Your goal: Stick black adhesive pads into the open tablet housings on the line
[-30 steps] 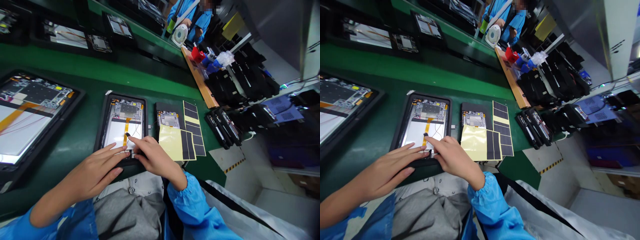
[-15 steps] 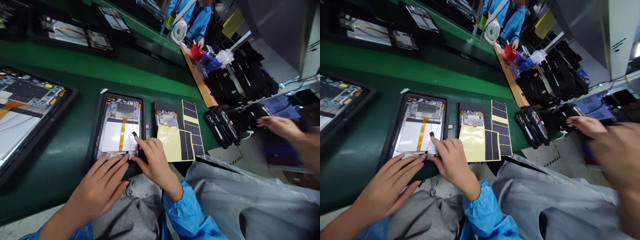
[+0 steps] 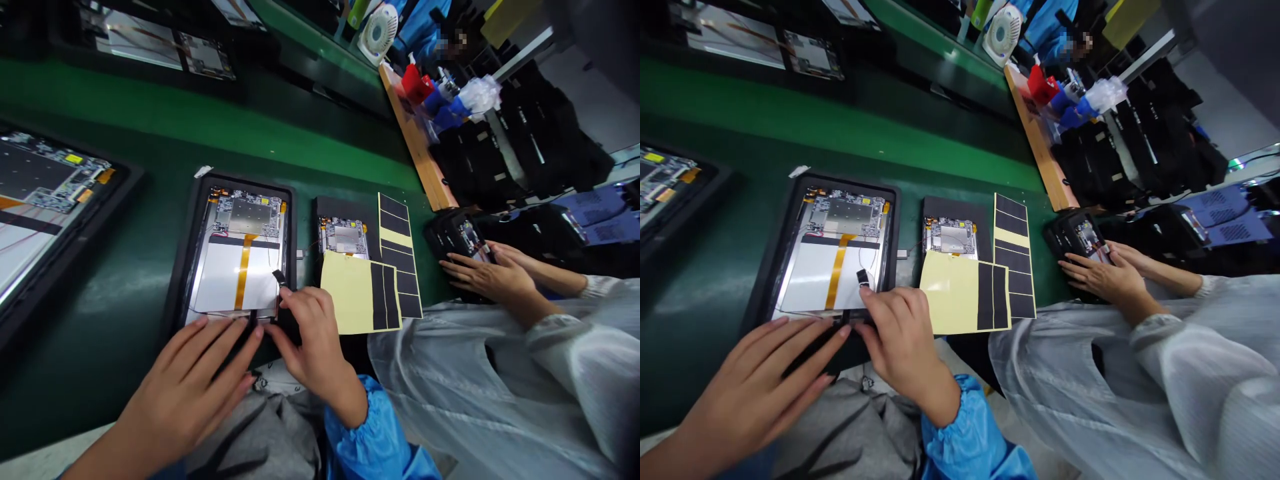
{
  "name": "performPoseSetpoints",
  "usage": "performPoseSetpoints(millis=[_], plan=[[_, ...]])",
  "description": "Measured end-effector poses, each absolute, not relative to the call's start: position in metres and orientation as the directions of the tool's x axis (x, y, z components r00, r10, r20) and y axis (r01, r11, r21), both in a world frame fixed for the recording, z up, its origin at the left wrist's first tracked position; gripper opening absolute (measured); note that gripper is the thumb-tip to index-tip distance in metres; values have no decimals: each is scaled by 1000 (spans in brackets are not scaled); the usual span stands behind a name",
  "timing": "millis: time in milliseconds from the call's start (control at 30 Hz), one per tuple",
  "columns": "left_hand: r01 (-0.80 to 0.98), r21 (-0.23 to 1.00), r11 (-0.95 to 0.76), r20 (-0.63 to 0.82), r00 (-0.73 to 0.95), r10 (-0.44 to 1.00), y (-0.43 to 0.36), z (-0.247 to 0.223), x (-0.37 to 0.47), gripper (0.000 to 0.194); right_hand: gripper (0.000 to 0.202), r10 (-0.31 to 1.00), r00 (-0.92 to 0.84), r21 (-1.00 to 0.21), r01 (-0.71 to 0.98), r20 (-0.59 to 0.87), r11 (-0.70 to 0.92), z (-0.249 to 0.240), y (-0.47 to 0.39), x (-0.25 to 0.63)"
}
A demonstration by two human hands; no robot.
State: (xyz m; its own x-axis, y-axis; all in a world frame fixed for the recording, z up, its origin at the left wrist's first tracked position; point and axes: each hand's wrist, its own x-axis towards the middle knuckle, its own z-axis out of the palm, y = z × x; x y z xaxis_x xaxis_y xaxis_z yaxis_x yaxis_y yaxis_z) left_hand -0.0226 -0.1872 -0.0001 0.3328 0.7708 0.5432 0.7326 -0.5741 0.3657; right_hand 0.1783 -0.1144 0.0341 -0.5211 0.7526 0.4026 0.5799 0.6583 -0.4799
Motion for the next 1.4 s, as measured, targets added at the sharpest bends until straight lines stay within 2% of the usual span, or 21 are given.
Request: performPoseSetpoints(millis=[167, 300, 467, 567, 700, 867, 967, 1167, 1400], plan=[[731, 373, -571, 526, 341, 779, -185, -1, -25, 33, 74, 674, -585, -441, 511, 450, 738, 35, -105, 181], [722, 376, -581, 489, 378, 786, -177, 0, -33, 33, 64, 570, -746, -358, 457, 345, 815, 39, -95, 186], [697, 422, -581, 472, 378, 797, -168, 8, -38, 31, 63, 466, -872, -353, 392, 151, 850, 46, -82, 189], [650, 426, -629, 481, 426, 766, -163, 14, -39, 30, 62, 451, -881, -333, 387, 142, 860, 51, -76, 188], [619, 493, -612, 457, 414, 787, -157, 18, -46, 33, 59, 420, -897, -303, 366, 137, 880, 52, -73, 187], [575, 382, -724, 423, 587, 690, -146, 21, -60, 36, 43, 514, -783, -335, 408, 351, 849, 43, -80, 192], [558, 362, -747, 431, 610, 664, -147, 17, -59, 37, 41, 551, -722, -342, 437, 419, 832, 37, -88, 195], [602, 400, -691, 496, 493, 715, -159, 10, -46, 33, 36, 577, -714, -342, 469, 397, 814, 39, -94, 193], [571, 356, -739, 506, 547, 667, -152, 13, -47, 35, 37, 655, -688, -425, 515, 312, 744, 48, -97, 189]])
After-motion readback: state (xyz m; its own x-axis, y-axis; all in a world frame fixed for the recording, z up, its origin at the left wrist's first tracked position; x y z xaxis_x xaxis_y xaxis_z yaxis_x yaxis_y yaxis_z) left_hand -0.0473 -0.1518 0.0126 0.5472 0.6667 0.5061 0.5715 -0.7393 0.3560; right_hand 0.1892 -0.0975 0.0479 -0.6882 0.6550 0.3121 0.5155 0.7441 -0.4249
